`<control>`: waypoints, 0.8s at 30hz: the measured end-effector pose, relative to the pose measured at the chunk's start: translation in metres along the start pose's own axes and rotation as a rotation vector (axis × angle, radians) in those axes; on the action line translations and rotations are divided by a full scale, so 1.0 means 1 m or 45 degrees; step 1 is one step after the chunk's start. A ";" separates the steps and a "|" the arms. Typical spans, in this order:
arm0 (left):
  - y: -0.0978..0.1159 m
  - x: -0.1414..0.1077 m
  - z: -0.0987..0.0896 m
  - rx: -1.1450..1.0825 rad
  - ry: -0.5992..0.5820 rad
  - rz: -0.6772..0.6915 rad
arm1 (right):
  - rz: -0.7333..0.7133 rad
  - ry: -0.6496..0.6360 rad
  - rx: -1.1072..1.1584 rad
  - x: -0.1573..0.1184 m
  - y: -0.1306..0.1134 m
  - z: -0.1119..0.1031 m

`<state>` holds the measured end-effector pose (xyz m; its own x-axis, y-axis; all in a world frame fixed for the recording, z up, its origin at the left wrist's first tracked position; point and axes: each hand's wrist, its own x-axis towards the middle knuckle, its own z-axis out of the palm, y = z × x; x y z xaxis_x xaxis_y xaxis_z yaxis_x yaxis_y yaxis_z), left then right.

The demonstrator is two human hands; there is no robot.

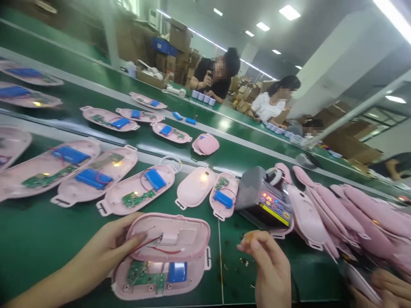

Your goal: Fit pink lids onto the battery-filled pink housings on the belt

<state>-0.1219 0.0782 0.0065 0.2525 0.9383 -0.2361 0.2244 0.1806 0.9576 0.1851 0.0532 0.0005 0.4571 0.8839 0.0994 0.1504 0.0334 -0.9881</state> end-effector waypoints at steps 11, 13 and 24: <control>-0.008 0.004 0.002 -0.369 -0.120 0.100 | -0.724 -1.457 -1.049 0.006 -0.079 0.120; -0.009 0.004 0.002 -0.340 -0.104 0.105 | -0.814 -1.485 -1.118 0.007 -0.076 0.127; -0.015 0.004 -0.003 -0.161 -0.146 0.153 | -1.216 -0.932 -1.310 -0.001 -0.059 0.139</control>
<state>-0.1270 0.0800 -0.0080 0.3773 0.9171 -0.1290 0.0677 0.1116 0.9914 0.0537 0.1149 0.0425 -0.6082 0.7580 0.2356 0.7678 0.6371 -0.0679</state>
